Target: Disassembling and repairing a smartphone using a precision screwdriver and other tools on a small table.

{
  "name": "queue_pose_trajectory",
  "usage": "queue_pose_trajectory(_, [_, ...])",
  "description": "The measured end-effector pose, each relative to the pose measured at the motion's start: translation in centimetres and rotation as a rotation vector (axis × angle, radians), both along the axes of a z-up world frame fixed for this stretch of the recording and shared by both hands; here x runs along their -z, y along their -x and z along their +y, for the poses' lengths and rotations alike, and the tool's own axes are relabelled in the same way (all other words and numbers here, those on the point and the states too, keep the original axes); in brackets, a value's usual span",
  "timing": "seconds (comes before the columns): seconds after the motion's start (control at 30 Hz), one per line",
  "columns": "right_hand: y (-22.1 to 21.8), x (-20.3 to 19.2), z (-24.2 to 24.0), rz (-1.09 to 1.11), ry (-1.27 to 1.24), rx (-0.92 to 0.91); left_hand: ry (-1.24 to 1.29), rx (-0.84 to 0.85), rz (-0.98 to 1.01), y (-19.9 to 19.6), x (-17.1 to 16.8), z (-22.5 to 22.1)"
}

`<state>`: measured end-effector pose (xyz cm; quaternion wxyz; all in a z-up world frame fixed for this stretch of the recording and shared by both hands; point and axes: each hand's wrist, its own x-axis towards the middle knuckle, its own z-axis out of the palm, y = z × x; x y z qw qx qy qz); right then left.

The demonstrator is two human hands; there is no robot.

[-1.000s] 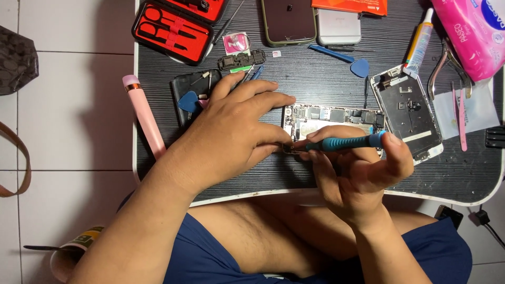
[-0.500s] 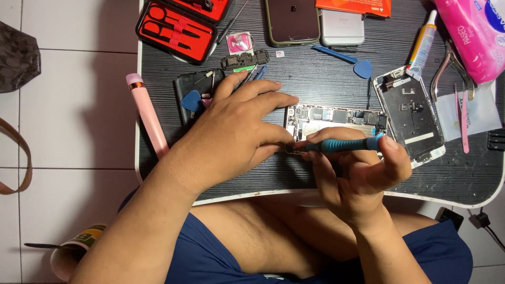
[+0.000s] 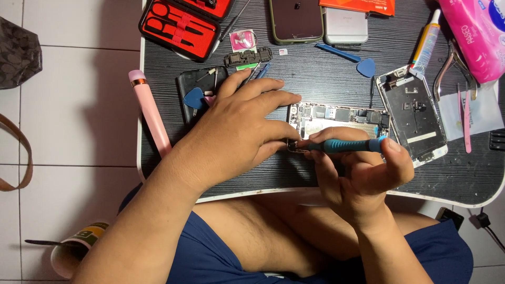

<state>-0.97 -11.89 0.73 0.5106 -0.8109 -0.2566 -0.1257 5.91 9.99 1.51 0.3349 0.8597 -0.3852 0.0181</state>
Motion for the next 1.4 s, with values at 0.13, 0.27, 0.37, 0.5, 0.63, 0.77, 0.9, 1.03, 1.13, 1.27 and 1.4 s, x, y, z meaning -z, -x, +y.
queue_pose_trajectory(0.13, [0.1, 0.0, 0.0, 0.038, -0.043, -0.009, 0.022, -0.006, -0.005, 0.1, 0.0, 0.0])
queue_pose_trajectory(0.27, [0.0, -0.1, 0.1, -0.002, -0.011, -0.012, -0.003, -0.042, 0.008, 0.2, -0.1, -0.1])
queue_pose_trajectory(0.37, [-0.1, -0.1, 0.0, 0.000, -0.011, -0.013, 0.004, -0.053, 0.010, 0.2, 0.0, -0.1])
queue_pose_trajectory(0.5, [0.1, -0.1, 0.1, 0.011, -0.010, -0.004, 0.017, -0.058, 0.007, 0.2, 0.0, -0.1])
queue_pose_trajectory(0.63, [0.1, 0.1, 0.1, 0.005, -0.005, 0.009, 0.030, -0.058, -0.005, 0.2, 0.0, -0.1])
queue_pose_trajectory(0.77, [0.0, -0.2, 0.1, 0.006, 0.007, -0.008, 0.017, -0.065, 0.005, 0.3, -0.1, -0.1])
queue_pose_trajectory(0.9, [0.0, -1.0, -0.1, -0.115, 0.145, -0.020, 0.013, -0.062, -0.008, 0.2, 0.1, -0.1])
queue_pose_trajectory(1.03, [0.0, -4.0, -1.0, -0.133, 0.234, 0.019, 0.025, -0.070, -0.005, 0.2, 0.4, -0.1])
queue_pose_trajectory(1.13, [-1.2, -8.4, 0.0, -0.058, 0.431, -0.031, 0.022, -0.047, -0.047, 0.2, 0.6, 0.0])
queue_pose_trajectory(1.27, [-2.9, -12.9, 1.9, -0.025, 0.981, -0.091, 0.049, -0.052, -0.059, 0.2, 0.7, 0.0])
queue_pose_trajectory(1.4, [-4.5, -13.4, 1.9, -0.104, 1.402, -0.275, 0.069, -0.061, -0.054, 0.3, 0.9, -0.1])
